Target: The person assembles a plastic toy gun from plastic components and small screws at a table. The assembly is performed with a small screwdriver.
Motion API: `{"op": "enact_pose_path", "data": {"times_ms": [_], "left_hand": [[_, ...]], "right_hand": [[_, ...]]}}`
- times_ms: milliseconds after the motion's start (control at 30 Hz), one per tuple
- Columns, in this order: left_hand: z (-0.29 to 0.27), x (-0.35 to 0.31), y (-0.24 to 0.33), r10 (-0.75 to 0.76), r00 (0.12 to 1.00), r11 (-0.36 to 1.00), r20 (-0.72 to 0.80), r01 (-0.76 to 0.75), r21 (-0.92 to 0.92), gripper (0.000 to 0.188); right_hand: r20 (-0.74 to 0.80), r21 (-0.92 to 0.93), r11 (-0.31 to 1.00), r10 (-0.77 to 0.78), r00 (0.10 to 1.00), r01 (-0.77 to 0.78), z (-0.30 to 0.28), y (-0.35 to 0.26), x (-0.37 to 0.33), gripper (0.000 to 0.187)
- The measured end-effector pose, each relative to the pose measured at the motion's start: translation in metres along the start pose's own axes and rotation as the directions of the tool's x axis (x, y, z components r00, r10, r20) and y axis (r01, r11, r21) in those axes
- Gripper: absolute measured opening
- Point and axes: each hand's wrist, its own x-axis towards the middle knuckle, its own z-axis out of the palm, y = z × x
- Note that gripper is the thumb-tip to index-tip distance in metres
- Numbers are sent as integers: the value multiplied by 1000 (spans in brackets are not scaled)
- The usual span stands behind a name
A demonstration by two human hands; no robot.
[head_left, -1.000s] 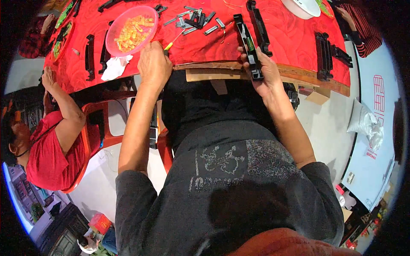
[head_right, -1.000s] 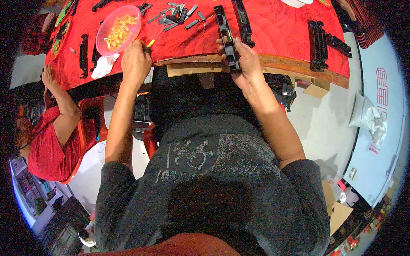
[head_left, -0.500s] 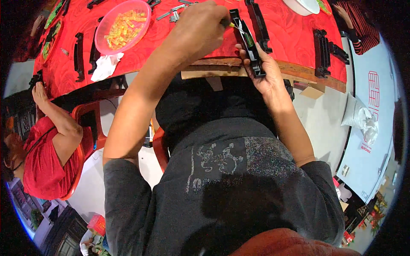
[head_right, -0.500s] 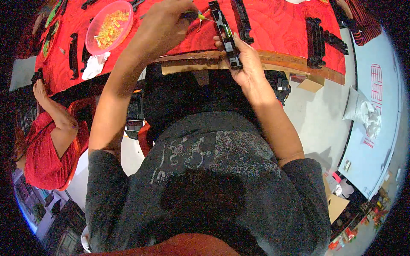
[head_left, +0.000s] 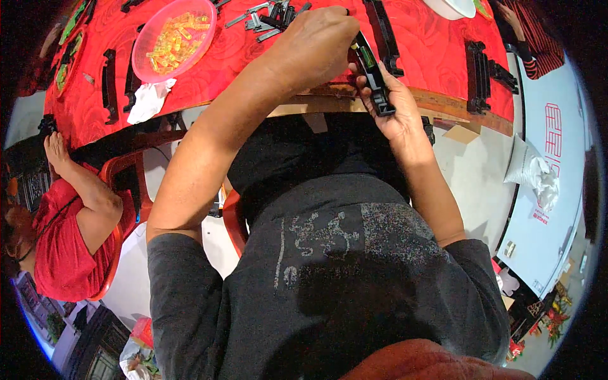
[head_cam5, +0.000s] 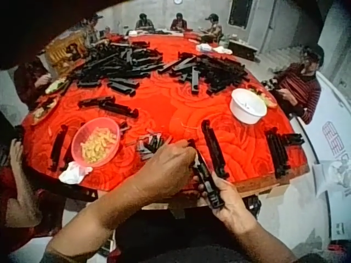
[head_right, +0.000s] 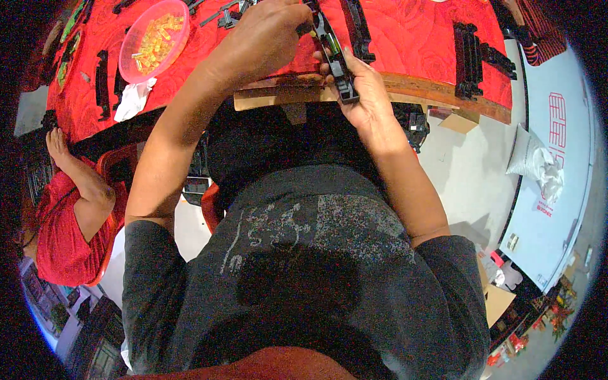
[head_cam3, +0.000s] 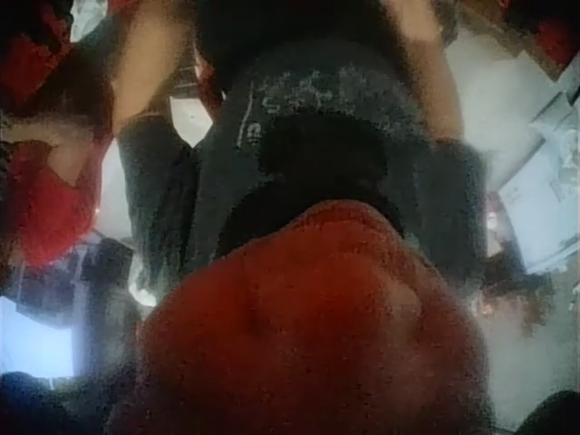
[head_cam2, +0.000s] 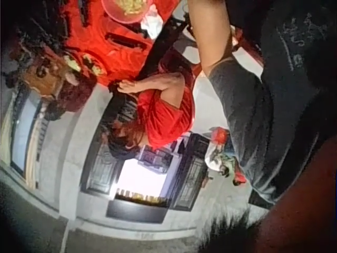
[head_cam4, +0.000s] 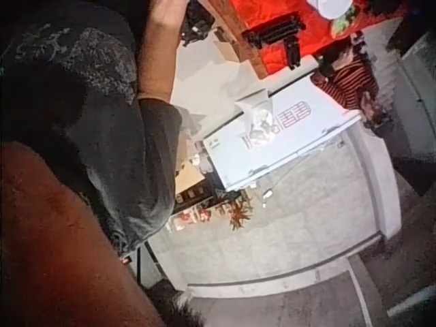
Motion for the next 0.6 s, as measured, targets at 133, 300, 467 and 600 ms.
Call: {"op": "enact_pose_path", "data": {"times_ms": [133,300,467,600], "left_hand": [[-12,-3,9,-54,995,997,-87,49,-55,9],[-19,-4,7,21,963,997,-268,-40,-66,12],[-6,-6,-6,12,968,1000,-249,-15,-10,16],[-7,-2,-8,-70,987,997,-143,67,-24,15]], "right_hand": [[30,86,995,43,999,-45,-3,-5,0,36],[48,118,991,55,997,-60,-6,-5,1,35],[6,101,993,63,998,-64,-1,-5,-1,34],[31,94,993,63,998,-66,-6,-6,0,43]]}}
